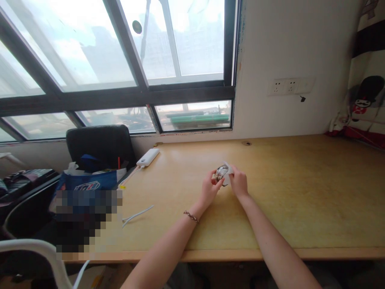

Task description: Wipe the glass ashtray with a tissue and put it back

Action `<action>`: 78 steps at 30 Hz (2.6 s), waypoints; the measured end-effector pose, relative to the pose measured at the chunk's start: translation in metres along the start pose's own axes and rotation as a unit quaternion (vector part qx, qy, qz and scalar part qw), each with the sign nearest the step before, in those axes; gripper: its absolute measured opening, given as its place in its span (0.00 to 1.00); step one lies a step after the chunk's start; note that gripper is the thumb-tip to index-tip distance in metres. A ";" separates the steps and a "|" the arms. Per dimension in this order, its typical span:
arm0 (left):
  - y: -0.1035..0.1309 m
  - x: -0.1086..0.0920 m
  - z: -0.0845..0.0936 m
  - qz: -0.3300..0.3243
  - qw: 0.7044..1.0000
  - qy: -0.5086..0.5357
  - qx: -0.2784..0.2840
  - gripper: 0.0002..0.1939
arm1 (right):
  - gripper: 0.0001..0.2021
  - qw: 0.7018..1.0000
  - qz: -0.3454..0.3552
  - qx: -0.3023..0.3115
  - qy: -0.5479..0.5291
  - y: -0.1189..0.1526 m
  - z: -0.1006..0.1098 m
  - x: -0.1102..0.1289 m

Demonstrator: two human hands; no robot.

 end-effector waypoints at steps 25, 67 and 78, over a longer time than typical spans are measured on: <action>-0.003 0.017 -0.013 0.051 0.990 0.122 0.049 0.16 | 0.10 0.992 -0.121 0.036 0.018 0.002 -0.019 -0.032; -0.010 0.046 0.015 0.138 0.960 0.228 -0.091 0.19 | 0.19 0.975 0.174 0.141 -0.001 0.023 -0.042 0.055; -0.003 0.038 0.002 0.157 0.962 0.223 -0.012 0.18 | 0.19 0.978 0.093 0.124 -0.137 0.017 -0.028 0.044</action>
Point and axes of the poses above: each hand's wrist, its own y-axis away from the middle knuckle, its own z-axis out of the back of the hand, x = y × z, the point moved 9 cm from there along -y, towards the middle knuckle, and after that the axes turned 4 degrees about -x, right-handed, at the moved point
